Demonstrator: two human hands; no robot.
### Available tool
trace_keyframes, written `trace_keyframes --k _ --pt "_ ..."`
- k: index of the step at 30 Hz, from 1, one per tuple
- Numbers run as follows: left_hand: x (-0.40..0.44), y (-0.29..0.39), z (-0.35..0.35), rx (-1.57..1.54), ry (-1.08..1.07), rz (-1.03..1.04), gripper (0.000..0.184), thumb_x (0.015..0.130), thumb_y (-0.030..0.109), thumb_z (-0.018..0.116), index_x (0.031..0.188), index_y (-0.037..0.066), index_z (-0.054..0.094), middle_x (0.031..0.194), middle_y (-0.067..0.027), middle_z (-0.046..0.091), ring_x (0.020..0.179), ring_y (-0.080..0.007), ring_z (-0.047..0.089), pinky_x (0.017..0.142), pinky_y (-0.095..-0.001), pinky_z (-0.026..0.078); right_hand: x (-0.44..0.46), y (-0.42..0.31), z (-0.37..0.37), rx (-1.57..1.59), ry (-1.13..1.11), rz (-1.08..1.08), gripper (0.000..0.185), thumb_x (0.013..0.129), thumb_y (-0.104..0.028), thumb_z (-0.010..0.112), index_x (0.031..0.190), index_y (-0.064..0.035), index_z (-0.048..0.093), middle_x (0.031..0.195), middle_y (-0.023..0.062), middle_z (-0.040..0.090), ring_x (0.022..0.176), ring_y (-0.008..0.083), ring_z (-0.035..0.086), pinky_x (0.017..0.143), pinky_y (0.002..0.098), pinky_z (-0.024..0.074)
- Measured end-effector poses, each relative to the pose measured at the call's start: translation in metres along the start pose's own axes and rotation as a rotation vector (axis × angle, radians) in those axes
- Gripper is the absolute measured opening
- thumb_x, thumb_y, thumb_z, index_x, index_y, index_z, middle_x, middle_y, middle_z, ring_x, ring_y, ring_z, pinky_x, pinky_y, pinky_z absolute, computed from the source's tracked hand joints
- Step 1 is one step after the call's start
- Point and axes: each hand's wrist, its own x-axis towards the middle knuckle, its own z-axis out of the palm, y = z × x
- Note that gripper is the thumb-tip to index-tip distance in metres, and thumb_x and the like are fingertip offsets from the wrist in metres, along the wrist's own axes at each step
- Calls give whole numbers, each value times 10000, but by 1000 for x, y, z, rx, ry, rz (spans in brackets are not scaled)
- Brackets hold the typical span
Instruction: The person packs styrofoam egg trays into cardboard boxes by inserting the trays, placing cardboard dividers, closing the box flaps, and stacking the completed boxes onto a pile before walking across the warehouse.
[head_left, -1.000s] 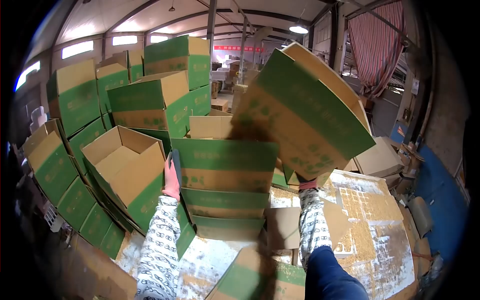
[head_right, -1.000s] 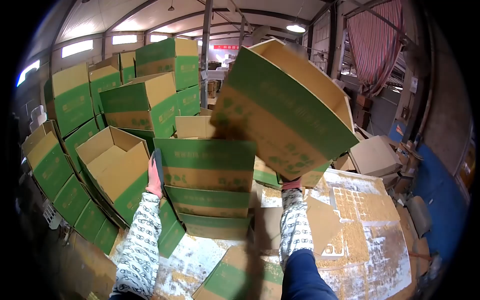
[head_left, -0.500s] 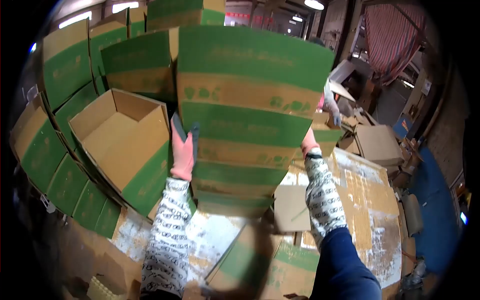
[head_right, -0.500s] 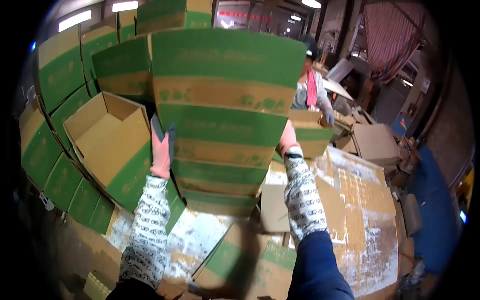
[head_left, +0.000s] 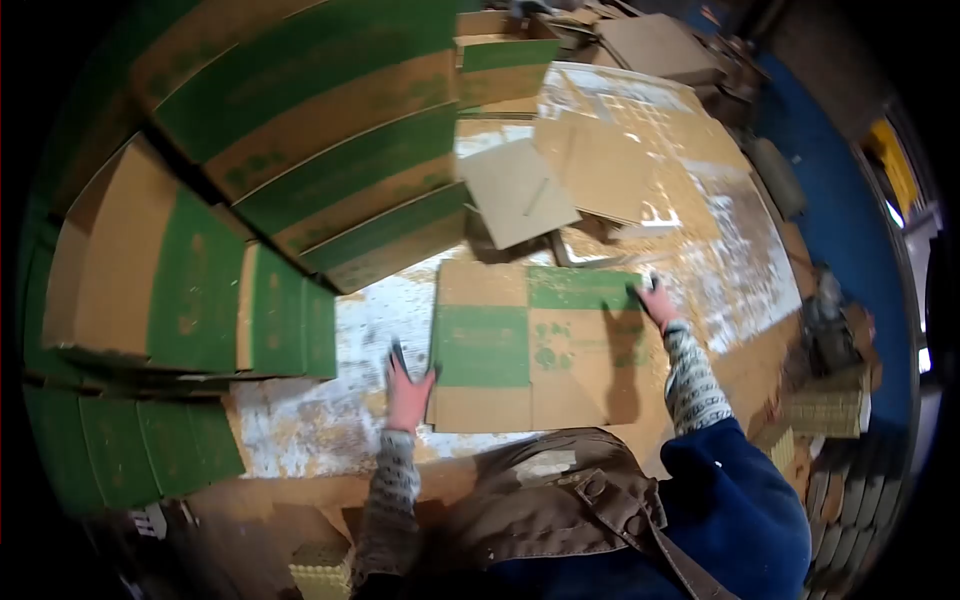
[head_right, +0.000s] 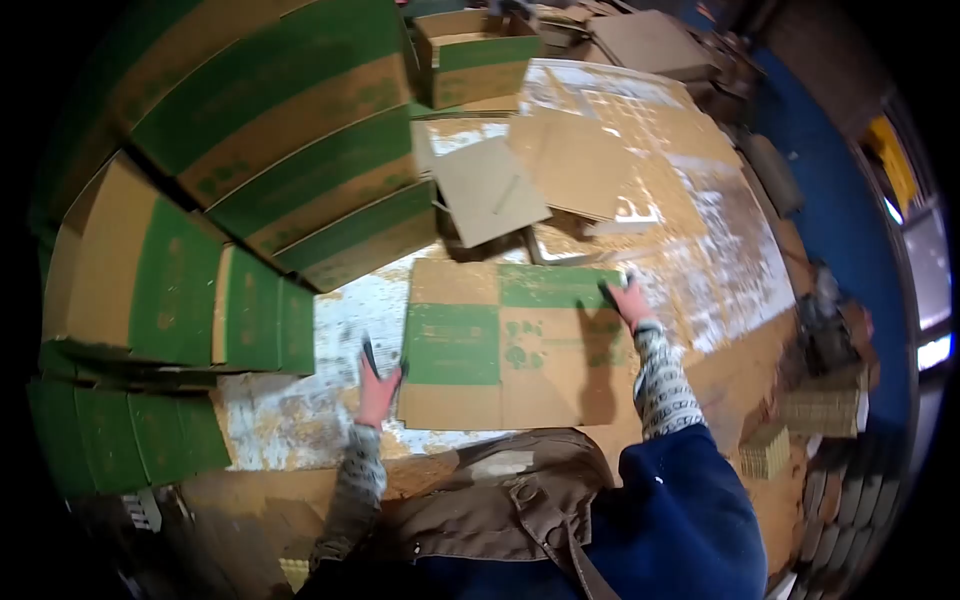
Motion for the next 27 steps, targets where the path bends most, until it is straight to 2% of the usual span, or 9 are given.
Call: trace_keyframes --k 1,3,5,13,15,18,21,25,27 --pt "-33 -26 31 -222 -54 -67 790 745 214 689 1346 -56 253 1301 -270 372 1216 -414 343 1016 -429 307 -16 88 2 -90 86 86 803 756 -378 687 1332 49 323 1142 198 567 1030 259 562 895 348 446" --pt "-75 7 47 77 -72 -64 773 748 183 681 1353 -42 255 1312 -249 379 1214 -394 364 1005 -417 319 -92 83 -26 193 -496 345 853 705 -390 733 1333 23 328 1258 181 488 1139 259 484 930 354 420" --pt "-109 -7 79 -124 -126 -136 770 748 179 683 1356 -32 260 1297 -237 403 1192 -384 394 992 -403 336 -143 103 -20 -325 -179 255 897 611 -403 793 1321 -42 380 1287 184 475 1194 305 445 986 380 366" --pt "-89 137 134 -58 -472 37 738 755 172 701 1345 -9 297 1212 -191 498 1102 -269 507 931 -322 406 -71 212 -87 -176 152 373 699 601 -467 754 1152 -71 588 1086 174 617 1039 303 573 909 384 438" --pt "-83 145 150 203 -620 223 858 698 289 740 1375 35 277 1305 -237 385 1195 -389 392 997 -454 325 -48 224 -95 -35 48 269 569 694 -392 722 1093 -3 606 1060 191 629 989 293 601 859 344 460" --pt "-90 208 134 633 -596 374 881 658 405 729 1365 77 317 1390 -268 227 1275 -497 181 1029 -591 170 -37 220 -124 146 -274 265 472 773 -324 665 1115 -6 592 974 110 649 911 199 599 770 322 462" --pt "-82 290 106 744 -631 220 819 675 432 676 1347 92 354 1364 -275 288 1208 -494 326 968 -528 332 -36 122 -200 125 -485 256 577 776 -397 650 1187 -6 545 1125 170 602 1061 246 567 900 331 444" --pt "-56 383 56 885 -835 192 737 733 463 626 1308 60 401 1228 -217 489 1063 -372 524 861 -408 450 -2 56 -300 154 -367 -384 367 899 -222 524 1210 -29 507 1104 125 589 990 218 574 877 337 455" --pt "-53 434 40 871 -963 275 686 766 463 606 1280 43 429 1115 -180 587 956 -314 599 793 -353 486 -4 27 -310 841 -279 -105 428 916 -191 481 1307 -31 416 1162 135 559 1039 222 553 907 330 441"
